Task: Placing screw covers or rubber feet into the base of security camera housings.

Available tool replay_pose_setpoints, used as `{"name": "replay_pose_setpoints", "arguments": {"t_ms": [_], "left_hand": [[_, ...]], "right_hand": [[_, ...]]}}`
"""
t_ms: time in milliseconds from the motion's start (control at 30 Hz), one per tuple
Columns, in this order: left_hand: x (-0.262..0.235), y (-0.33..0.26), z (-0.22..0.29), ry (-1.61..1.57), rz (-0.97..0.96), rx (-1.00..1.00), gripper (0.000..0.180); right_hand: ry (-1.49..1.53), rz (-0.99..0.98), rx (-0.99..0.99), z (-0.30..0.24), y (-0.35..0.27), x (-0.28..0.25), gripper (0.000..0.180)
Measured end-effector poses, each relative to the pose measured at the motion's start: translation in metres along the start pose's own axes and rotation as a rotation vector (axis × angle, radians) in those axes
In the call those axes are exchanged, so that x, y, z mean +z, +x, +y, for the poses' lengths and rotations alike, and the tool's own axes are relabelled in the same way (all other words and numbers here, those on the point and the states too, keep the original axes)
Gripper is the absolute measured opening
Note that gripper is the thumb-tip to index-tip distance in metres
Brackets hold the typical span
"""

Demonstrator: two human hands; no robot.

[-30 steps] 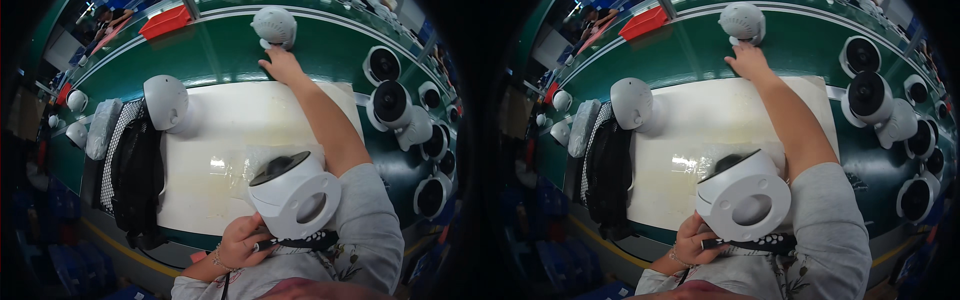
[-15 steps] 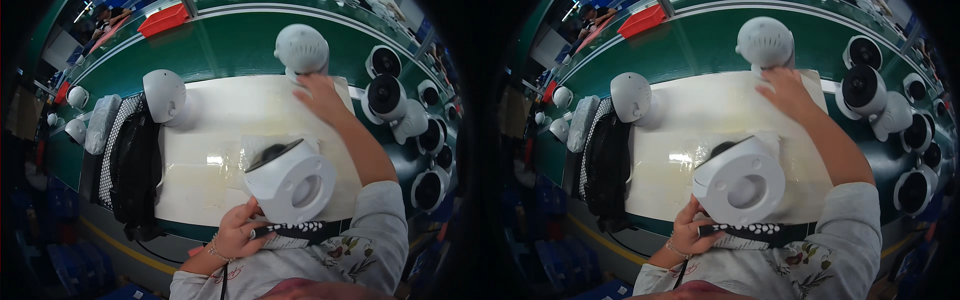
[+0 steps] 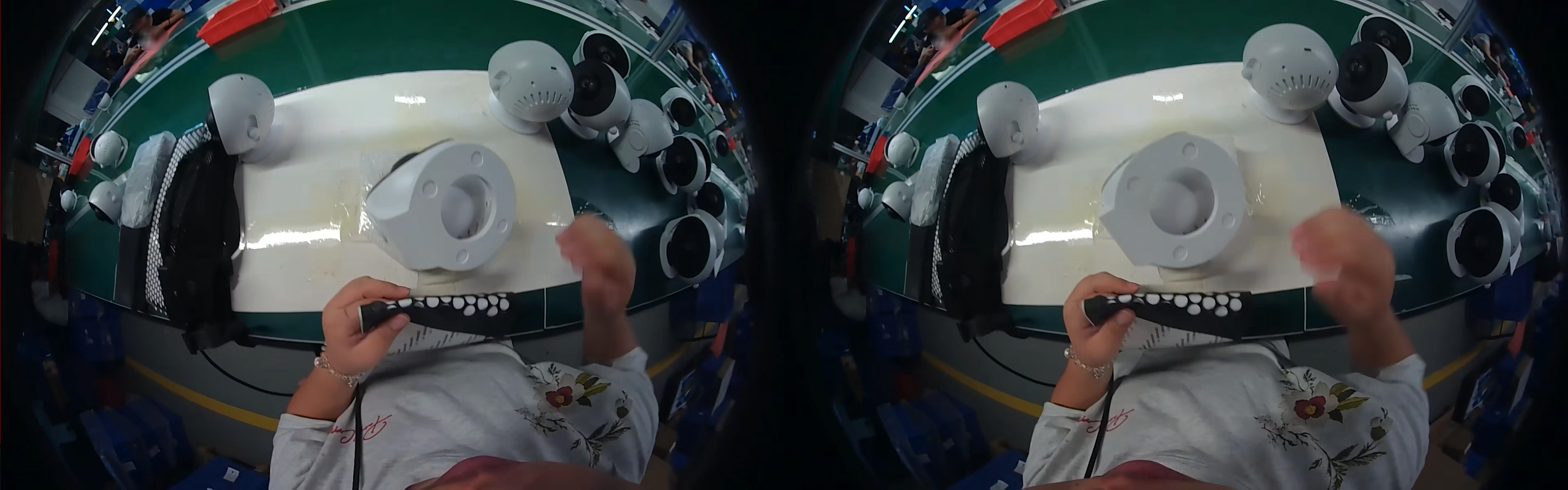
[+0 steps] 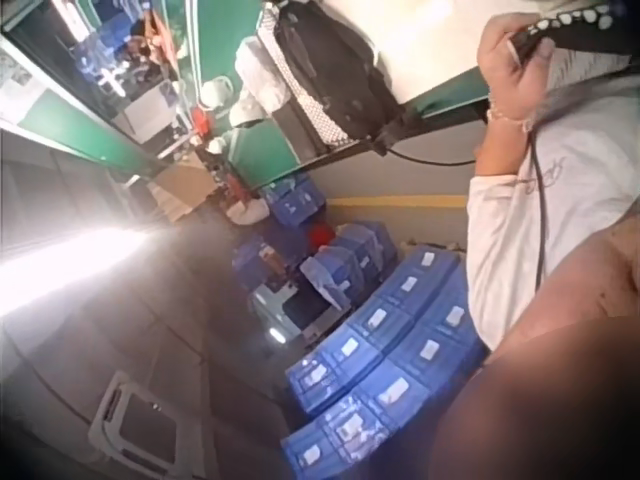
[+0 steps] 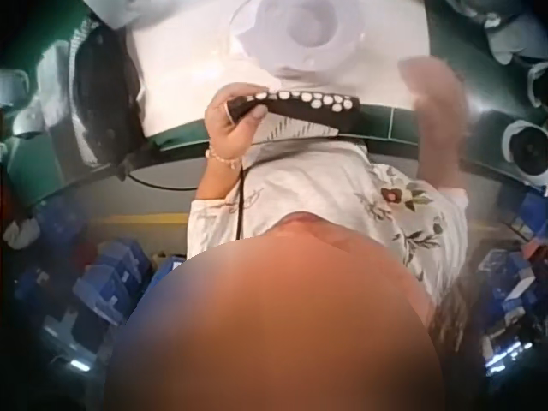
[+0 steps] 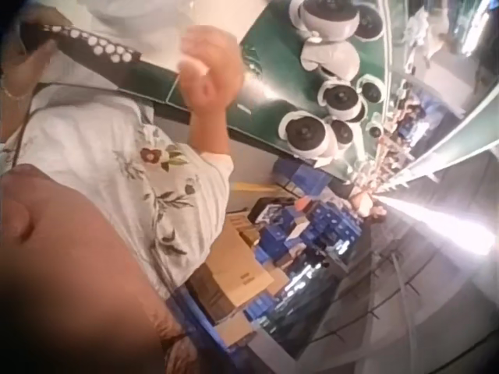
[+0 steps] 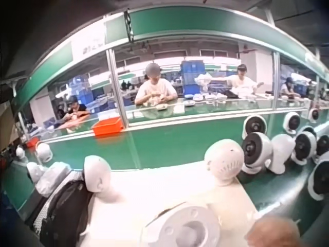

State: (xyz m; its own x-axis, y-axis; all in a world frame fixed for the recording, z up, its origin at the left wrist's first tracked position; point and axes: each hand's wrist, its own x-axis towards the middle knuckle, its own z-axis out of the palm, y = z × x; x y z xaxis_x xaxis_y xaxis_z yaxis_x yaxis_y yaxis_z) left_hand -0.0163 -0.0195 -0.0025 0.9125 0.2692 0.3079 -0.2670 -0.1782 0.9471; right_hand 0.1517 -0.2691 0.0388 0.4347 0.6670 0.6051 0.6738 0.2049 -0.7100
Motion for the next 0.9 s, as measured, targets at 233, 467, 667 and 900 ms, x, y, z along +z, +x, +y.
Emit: {"name": "replay_pose_setpoints", "arguments": {"t_ms": [233,467,667,900], "left_hand": [[0.008,0.001,0.008,-0.267,0.091,-0.163,0.020],[0.002,-0.010,0.006,-0.266,0.098,-0.193,0.016],[0.003,-0.015,0.002,-0.130,0.135,-0.102,0.015],[0.009,-0.013,0.009,-0.004,0.147,-0.167,0.015]], "right_hand": [[0.297,0.250,0.425,-0.013,-0.033,0.095,0.052],[0.463,0.342,0.394,-0.012,-0.035,0.098,0.040],[0.451,0.315,0.436,-0.010,-0.036,0.093,0.028],[-0.334,0.136,0.057,-0.012,-0.019,0.074,0.035]]}}
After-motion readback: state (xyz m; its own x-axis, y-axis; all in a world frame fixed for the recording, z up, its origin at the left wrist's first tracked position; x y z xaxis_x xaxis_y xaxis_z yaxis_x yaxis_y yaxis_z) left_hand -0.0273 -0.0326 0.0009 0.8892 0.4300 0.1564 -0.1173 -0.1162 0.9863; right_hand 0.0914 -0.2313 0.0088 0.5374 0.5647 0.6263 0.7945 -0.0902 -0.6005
